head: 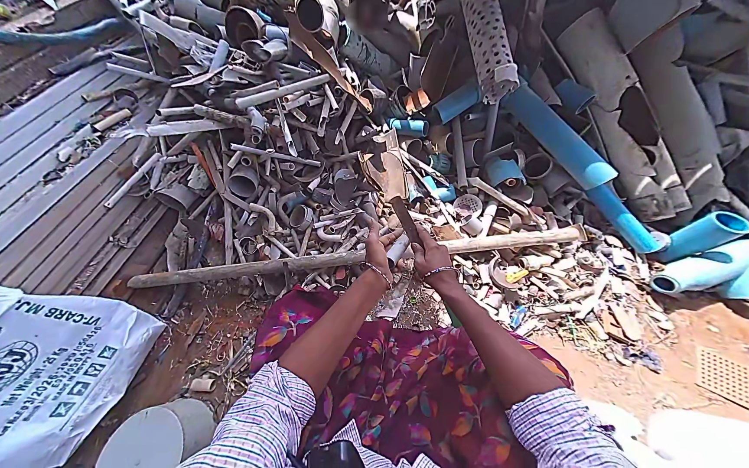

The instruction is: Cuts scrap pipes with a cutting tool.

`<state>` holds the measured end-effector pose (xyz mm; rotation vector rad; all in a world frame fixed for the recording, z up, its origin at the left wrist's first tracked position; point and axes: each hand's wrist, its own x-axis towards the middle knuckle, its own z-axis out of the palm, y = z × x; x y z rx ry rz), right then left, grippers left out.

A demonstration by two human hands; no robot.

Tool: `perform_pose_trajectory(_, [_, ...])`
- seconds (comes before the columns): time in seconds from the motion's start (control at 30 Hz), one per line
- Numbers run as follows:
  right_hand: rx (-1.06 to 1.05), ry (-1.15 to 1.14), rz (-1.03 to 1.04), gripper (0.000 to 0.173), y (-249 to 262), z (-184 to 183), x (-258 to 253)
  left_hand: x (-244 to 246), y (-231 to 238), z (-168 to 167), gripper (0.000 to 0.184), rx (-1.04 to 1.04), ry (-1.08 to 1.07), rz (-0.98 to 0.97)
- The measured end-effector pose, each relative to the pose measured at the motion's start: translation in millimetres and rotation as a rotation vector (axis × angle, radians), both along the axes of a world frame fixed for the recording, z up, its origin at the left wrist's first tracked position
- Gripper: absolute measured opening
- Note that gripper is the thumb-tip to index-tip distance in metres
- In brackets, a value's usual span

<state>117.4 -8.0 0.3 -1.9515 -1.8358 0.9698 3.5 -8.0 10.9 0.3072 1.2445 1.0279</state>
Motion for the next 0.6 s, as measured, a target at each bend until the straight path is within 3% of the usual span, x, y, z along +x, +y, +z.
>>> perform_pose_trajectory(0.2, [0.069,-0.046,0.039,0.054,-8,8,-6,1,3,1,0.087,0.009,-0.016,0.021])
perform_pose_trajectory(0.6, [-0.014,-0.108,0.042,0.058,-4,2,-2,4,-2,1,0.088,-0.024,-0.004,0.031])
